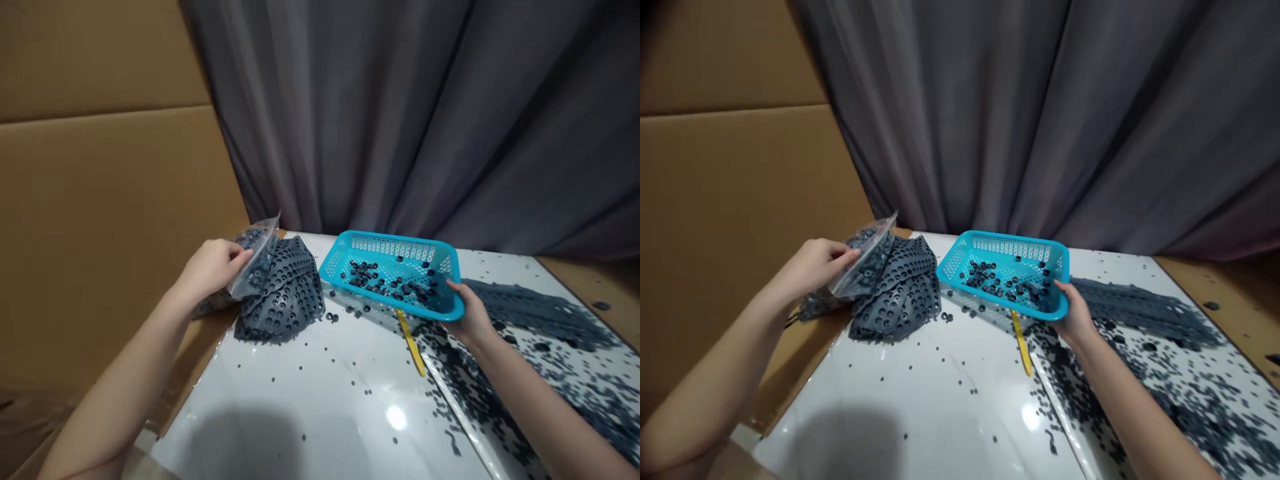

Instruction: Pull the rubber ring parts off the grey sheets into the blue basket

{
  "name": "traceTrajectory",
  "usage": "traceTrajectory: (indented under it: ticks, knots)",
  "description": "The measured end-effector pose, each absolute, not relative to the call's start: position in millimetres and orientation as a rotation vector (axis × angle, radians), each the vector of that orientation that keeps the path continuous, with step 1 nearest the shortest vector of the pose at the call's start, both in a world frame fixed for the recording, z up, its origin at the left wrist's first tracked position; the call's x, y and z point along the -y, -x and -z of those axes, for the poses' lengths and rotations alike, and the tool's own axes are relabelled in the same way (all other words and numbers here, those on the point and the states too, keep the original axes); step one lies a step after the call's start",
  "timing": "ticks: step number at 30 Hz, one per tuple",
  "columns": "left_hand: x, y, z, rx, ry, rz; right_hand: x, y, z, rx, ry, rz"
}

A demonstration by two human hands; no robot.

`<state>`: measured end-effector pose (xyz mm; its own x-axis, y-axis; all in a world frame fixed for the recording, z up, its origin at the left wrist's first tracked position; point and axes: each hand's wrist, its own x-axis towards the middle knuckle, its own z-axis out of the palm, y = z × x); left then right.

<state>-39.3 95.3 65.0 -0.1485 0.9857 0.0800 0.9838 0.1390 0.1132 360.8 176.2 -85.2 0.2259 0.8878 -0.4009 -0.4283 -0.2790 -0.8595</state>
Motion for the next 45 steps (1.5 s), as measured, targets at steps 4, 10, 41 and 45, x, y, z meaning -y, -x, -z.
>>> traceTrajectory:
  ticks: [4, 10, 41, 45]
  knots:
    - [-105, 50, -65, -2.161, -1.992, -0.299, -196, -355, 89, 0.565, 1.308, -1.466]
    - [-118, 44, -64, -2.118, -2.054, -0.262, -207, -348, 99, 0.827, 1.448, -1.404]
    - [-111, 43, -37, -2.122, -2.278, -0.739, -184, -69, 22, 1.581, 0.711, -1.737]
    - [-110, 34, -53, -2.490, -2.499, -0.274, -193, -65, 3, 1.773, 0.863, -1.537]
